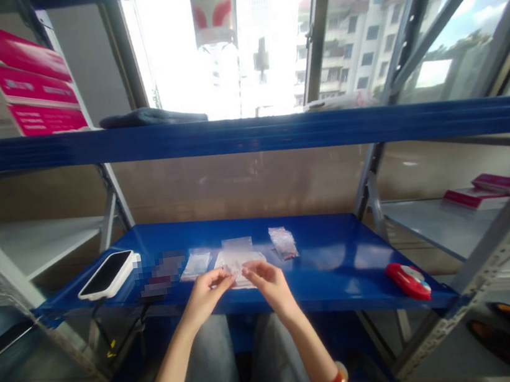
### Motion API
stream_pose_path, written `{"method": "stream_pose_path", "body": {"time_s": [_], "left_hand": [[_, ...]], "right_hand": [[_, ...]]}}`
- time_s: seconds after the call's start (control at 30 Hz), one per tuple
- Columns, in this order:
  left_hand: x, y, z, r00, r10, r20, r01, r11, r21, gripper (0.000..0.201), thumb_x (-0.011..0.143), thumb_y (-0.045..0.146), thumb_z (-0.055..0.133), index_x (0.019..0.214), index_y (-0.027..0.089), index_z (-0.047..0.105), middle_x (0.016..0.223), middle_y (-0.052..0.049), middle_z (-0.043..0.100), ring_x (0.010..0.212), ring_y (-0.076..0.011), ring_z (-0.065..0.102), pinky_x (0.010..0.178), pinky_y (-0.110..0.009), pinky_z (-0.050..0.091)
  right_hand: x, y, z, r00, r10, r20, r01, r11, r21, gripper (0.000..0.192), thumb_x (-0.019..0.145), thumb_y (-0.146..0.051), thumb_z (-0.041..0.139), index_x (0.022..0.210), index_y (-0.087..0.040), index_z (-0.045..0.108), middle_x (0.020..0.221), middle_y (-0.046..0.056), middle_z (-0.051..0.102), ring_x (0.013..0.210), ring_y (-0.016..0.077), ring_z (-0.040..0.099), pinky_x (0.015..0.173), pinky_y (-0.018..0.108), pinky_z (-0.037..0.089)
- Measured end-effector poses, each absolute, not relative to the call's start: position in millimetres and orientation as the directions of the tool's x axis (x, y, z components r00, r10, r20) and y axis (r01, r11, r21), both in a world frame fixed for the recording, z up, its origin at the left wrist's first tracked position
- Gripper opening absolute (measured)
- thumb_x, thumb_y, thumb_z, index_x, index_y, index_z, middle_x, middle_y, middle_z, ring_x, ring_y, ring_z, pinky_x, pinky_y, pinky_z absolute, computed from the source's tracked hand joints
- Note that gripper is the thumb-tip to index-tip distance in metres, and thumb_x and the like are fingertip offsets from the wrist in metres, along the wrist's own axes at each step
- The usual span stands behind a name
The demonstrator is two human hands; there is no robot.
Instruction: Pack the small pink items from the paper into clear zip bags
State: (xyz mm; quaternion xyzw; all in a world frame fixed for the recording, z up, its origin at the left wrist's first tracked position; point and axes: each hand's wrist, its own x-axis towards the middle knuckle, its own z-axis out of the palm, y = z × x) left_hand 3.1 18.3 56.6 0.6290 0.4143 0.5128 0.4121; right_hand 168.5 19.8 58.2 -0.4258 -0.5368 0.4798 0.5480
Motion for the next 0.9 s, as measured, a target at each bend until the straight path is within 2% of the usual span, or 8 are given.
{"method": "stream_pose_path", "body": {"time_s": [0.13, 0.27, 0.4, 0.53, 0.7, 0.9], "left_hand": [[0, 20, 64, 0.109, 0.943, 0.314, 0.099, -0.325, 0.941, 0.011, 0.071, 0.026, 0.068, 0.064, 0.017, 0.068, 0.066, -0.004, 0.066, 0.067, -0.0181, 0.058, 0.064, -0.024, 0.041], [-5, 20, 63, 0.099, 0.951, 0.293, 0.057, -0.299, 0.952, 0.012, 0.069, 0.028, 0.070, 0.065, 0.016, 0.067, 0.067, -0.003, 0.066, 0.069, -0.0170, 0.058, 0.066, -0.023, 0.041], [-9, 20, 60, 0.160, 0.948, 0.274, 0.166, -0.299, 0.940, 0.019, 0.075, 0.036, 0.064, 0.072, 0.016, 0.065, 0.072, -0.002, 0.066, 0.073, -0.0176, 0.059, 0.070, -0.026, 0.042], [-9, 18, 60, 0.165, 0.931, 0.324, 0.265, -0.359, 0.895, 0.024, 0.079, 0.038, 0.058, 0.071, 0.016, 0.062, 0.072, -0.001, 0.065, 0.074, -0.0170, 0.059, 0.072, -0.026, 0.043], [-7, 14, 61, 0.115, 0.920, 0.376, 0.300, -0.393, 0.869, 0.023, 0.080, 0.037, 0.056, 0.072, 0.016, 0.062, 0.072, -0.001, 0.065, 0.074, -0.0164, 0.060, 0.072, -0.025, 0.043], [-7, 13, 56, 0.120, 0.911, 0.395, 0.361, -0.411, 0.837, 0.024, 0.082, 0.039, 0.053, 0.075, 0.017, 0.062, 0.074, -0.001, 0.065, 0.074, -0.0159, 0.059, 0.071, -0.025, 0.043]], "right_hand": [[175, 16, 50, -0.057, 0.982, 0.180, 0.047, 0.183, -0.982, 0.036, 0.068, -0.051, 0.066, 0.071, -0.014, 0.064, 0.069, 0.003, 0.063, 0.067, 0.0155, 0.055, 0.064, 0.027, 0.043], [177, 13, 49, -0.096, 0.977, 0.192, 0.080, 0.199, -0.977, 0.036, 0.070, -0.050, 0.064, 0.069, -0.014, 0.062, 0.066, 0.002, 0.060, 0.063, 0.0136, 0.052, 0.060, 0.025, 0.039], [178, 11, 53, -0.057, 0.973, 0.224, 0.116, 0.229, -0.966, 0.036, 0.070, -0.050, 0.065, 0.069, -0.014, 0.062, 0.067, 0.002, 0.060, 0.063, 0.0129, 0.050, 0.058, 0.024, 0.036], [178, 11, 50, -0.032, 0.967, 0.251, 0.146, 0.253, -0.956, 0.037, 0.070, -0.051, 0.064, 0.069, -0.015, 0.062, 0.067, 0.002, 0.059, 0.062, 0.0126, 0.049, 0.056, 0.023, 0.034], [176, 14, 44, -0.029, 0.982, 0.188, 0.124, 0.190, -0.974, 0.038, 0.069, -0.052, 0.064, 0.071, -0.014, 0.062, 0.065, 0.001, 0.060, 0.054, 0.0094, 0.044, 0.052, 0.023, 0.032], [174, 16, 42, -0.095, 0.978, 0.188, 0.059, 0.194, -0.979, 0.031, 0.067, -0.045, 0.067, 0.070, -0.014, 0.066, 0.073, 0.004, 0.066, 0.066, 0.0146, 0.055, 0.061, 0.025, 0.038]]}}
